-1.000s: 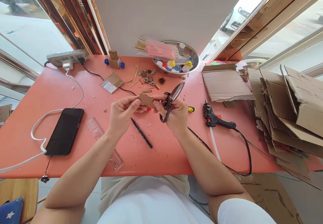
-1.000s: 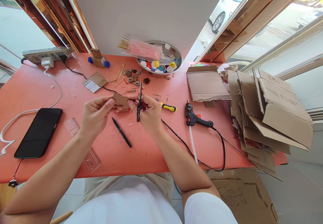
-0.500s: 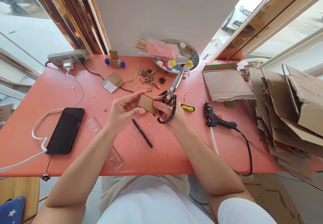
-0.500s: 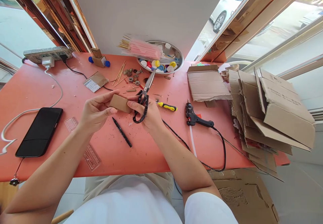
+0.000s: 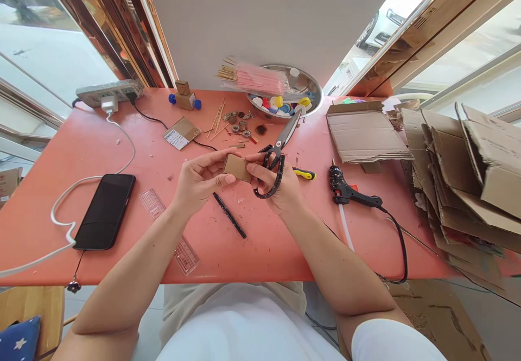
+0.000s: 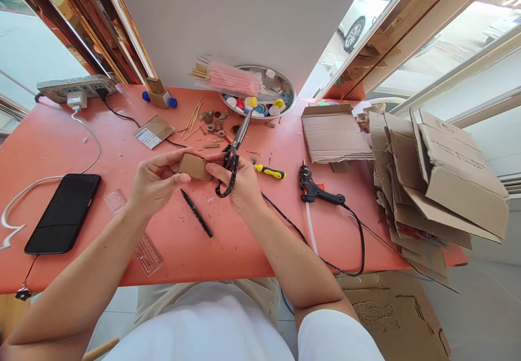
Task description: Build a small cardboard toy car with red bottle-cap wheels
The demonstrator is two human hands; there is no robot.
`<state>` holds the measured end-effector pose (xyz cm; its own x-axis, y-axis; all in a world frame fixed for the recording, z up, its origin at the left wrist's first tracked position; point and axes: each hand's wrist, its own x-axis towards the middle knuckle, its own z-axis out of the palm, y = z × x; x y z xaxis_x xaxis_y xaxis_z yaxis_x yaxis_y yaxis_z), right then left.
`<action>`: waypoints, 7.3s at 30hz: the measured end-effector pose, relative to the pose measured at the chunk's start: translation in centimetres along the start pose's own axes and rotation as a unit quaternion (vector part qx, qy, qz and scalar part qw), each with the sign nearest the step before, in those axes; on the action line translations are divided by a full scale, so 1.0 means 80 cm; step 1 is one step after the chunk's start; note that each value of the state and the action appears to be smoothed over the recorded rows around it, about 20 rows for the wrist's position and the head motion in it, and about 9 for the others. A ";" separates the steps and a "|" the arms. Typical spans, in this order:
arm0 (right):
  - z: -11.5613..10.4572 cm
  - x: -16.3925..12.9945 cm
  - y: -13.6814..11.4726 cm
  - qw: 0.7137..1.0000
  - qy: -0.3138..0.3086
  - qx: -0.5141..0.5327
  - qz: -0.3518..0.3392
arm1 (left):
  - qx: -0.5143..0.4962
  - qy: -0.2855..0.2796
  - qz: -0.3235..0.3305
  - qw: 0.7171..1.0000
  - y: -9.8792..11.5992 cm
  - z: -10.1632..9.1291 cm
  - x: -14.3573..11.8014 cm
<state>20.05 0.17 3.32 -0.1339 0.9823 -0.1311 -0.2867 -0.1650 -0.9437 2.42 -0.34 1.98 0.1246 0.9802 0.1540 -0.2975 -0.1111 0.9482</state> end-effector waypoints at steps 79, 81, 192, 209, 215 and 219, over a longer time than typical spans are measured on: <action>-0.002 -0.023 -0.008 0.904 -0.216 -0.362 -0.073 | -0.002 0.222 0.025 0.975 0.005 -0.005 0.007; -0.001 -0.023 -0.009 0.902 -0.206 -0.374 -0.058 | 0.001 0.225 0.023 0.974 0.006 -0.005 0.007; -0.035 0.010 -0.017 0.996 -0.090 -0.029 0.006 | 0.298 -0.102 0.026 0.949 -0.021 0.002 -0.009; -0.005 -0.016 0.013 0.944 -0.027 -0.251 -0.213 | 0.135 0.071 0.017 0.988 -0.006 0.013 -0.010; -0.005 -0.014 0.008 0.950 -0.050 -0.233 -0.200 | 0.109 0.064 0.012 0.992 -0.005 0.013 -0.009; -0.006 -0.016 0.007 0.920 0.000 -0.285 -0.268 | 0.080 0.080 -0.001 0.994 -0.008 0.015 -0.011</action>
<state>20.47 -1.16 2.80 -0.1175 0.9092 0.3994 0.2324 0.4162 -0.8791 3.65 -1.30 1.54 -0.0315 0.9926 0.1176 -0.1407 -0.1208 0.9827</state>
